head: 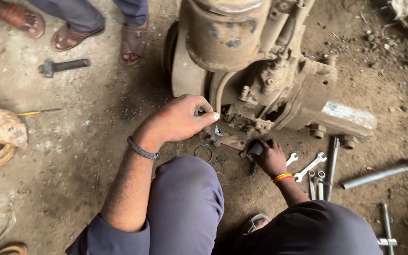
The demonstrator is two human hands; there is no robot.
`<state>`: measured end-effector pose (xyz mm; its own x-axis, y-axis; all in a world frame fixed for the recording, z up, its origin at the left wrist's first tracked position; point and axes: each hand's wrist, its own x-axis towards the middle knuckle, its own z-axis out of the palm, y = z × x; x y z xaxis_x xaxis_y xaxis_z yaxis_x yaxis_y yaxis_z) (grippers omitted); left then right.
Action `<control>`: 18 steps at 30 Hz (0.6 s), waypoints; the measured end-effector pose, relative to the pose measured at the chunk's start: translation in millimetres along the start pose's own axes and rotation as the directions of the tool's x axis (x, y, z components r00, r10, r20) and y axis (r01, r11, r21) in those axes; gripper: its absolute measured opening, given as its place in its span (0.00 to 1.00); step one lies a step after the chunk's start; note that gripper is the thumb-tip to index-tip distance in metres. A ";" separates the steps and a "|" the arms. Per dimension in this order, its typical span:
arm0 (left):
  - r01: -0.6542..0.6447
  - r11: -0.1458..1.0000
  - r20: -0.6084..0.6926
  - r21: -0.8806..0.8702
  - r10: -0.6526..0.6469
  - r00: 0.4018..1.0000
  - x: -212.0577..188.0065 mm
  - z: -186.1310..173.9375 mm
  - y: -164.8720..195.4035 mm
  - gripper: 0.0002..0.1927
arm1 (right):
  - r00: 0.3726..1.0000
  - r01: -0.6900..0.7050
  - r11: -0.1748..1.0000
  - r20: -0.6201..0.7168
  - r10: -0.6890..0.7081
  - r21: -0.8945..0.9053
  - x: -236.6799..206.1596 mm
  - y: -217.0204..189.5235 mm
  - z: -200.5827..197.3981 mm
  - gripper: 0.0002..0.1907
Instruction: The person sits on the ground beside a dusty tractor engine assembly and works on it with wrenches, loosening and tightening bolts and fitting a small part by hand. They use a hammer on the assembly, then hold a small card against a component while continuing to work on the engine.
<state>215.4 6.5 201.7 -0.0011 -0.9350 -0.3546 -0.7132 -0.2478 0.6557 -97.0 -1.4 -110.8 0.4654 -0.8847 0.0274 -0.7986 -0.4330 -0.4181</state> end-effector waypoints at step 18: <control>-0.148 0.986 -0.106 -0.079 0.139 0.985 35.7 46.4 30.1 0.07 | 0.987 0.159 0.898 0.065 -0.145 -0.410 55.5 0.6 -330.5 0.23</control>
<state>161.3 -22.5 177.8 -0.0258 -0.9821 -0.1869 -0.6473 -0.1261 0.7518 -197.8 -107.9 190.5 0.6003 -0.7993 0.0285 -0.7996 -0.6005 0.0012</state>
